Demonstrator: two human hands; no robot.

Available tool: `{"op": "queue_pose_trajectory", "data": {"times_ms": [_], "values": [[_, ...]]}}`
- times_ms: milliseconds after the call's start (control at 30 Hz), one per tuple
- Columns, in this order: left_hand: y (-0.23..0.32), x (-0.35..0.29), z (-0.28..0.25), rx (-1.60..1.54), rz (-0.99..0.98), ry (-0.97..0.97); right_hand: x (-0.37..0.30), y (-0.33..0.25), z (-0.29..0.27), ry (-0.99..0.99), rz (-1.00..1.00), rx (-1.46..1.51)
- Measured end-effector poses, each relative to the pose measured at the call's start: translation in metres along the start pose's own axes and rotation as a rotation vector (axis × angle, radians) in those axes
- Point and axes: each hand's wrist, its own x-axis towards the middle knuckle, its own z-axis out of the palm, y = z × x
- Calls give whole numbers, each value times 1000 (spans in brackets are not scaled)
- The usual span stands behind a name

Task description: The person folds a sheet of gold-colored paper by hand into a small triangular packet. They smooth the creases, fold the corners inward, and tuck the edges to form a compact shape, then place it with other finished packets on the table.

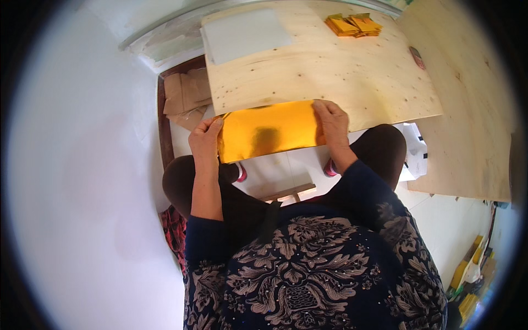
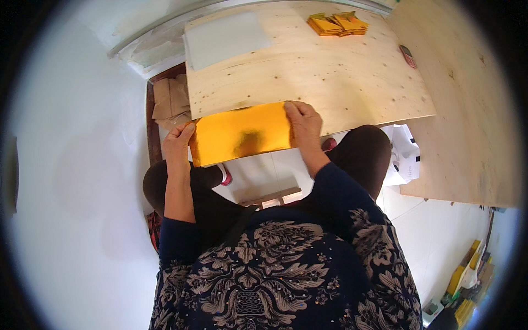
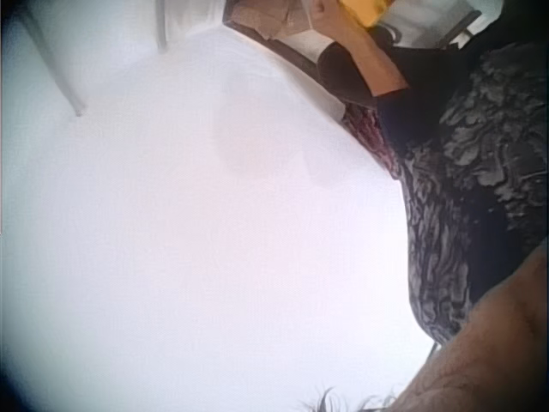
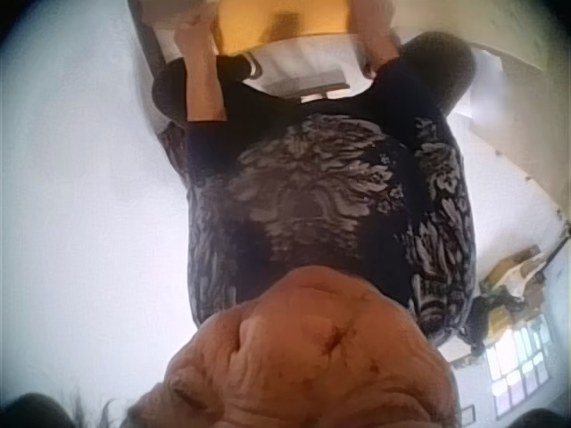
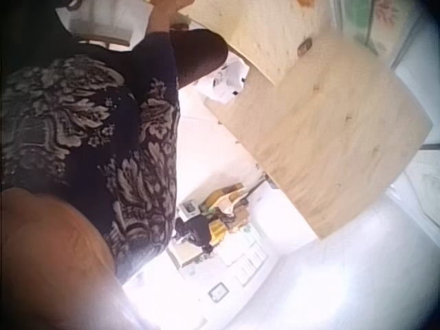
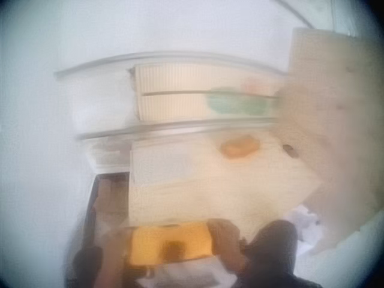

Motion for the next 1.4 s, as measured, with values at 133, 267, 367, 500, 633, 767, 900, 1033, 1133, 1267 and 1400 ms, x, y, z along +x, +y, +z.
{"op": "queue_pose_trajectory", "data": {"times_ms": [133,267,367,500,633,767,900,1033,1133,1267,1400], "values": [[-26,30,9,453,173,117,24,24,7,34,-223,-463],[-43,32,18,620,230,180,33,28,8,49,-432,-764],[-47,26,24,819,306,222,36,29,7,4,-511,-876],[-45,25,29,1125,588,354,39,33,5,44,-476,-886],[-48,21,61,1014,644,-105,41,36,3,13,-487,-885],[-62,-7,111,1081,897,-475,42,36,1,-6,-470,-894],[-60,-5,96,1253,652,-317,43,37,3,-18,-457,-892],[-58,-1,51,1339,534,-159,43,36,-1,-34,-461,-873],[-62,-2,43,1335,549,-125,39,28,1,-43,-532,-1044],[-65,-1,46,1352,544,-129,14,24,48,-77,-774,-939],[-62,-2,39,1494,621,-179,-32,45,115,-534,-717,-756]]}}
